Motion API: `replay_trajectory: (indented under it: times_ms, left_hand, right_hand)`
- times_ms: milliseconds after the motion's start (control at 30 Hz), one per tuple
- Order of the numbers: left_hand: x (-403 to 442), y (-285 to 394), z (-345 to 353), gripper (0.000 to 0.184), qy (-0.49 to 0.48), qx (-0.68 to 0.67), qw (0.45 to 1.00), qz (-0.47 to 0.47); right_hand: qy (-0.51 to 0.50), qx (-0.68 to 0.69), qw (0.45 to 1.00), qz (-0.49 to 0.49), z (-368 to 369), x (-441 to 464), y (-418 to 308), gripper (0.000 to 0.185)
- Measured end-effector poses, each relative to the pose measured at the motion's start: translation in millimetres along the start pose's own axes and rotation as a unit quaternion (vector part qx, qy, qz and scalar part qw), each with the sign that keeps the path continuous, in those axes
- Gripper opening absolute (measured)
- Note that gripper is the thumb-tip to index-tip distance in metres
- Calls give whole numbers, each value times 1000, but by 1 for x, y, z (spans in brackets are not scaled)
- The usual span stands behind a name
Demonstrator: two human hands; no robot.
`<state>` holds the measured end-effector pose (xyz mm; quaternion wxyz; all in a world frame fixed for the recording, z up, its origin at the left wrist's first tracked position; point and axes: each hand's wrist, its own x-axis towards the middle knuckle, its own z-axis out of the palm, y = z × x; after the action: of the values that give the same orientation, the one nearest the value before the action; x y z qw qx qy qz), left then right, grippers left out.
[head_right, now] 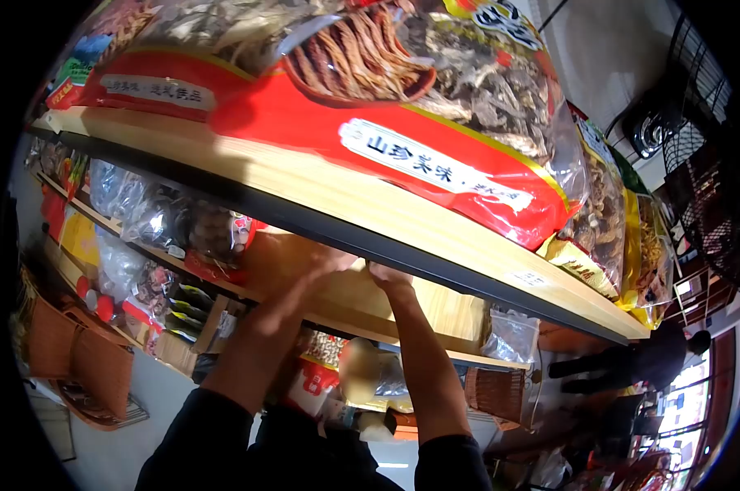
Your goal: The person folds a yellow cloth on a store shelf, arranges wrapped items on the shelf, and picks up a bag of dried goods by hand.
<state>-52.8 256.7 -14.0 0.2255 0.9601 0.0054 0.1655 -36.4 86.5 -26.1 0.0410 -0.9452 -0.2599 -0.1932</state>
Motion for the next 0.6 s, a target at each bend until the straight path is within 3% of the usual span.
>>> replay_trajectory:
  times_ms: [100, 133, 267, 367, 400, 467, 600]
  left_hand:
    - [8, -35, 16, 56, -6, -24, 1000, -17]
    - [6, -41, 5, 68, -101, 61, 993, -28]
    - [-9, -45, -13, 70, -52, 77, 996, 1]
    - [-17, -51, -16, 72, -81, 74, 994, 2]
    - [-18, -47, -29, 70, -162, 79, 983, -26]
    - [-26, -53, -28, 70, -152, 69, 986, -24]
    - [-39, -67, -30, 71, -145, 45, 988, -11]
  right_hand:
    - [-160, 39, 977, 135, -30, -6, 2, 63]
    - [-171, 51, 973, 147, -32, -10, 8, 67]
    - [-131, -11, 980, 151, -11, -17, 5, 68]
    - [-104, -41, 983, 145, -4, -22, -1, 68]
    - [-100, -26, 984, 146, -5, -24, -5, 68]
    - [-86, -8, 986, 140, -5, -29, -14, 68]
    - [-179, 102, 971, 119, -52, -35, -55, 64]
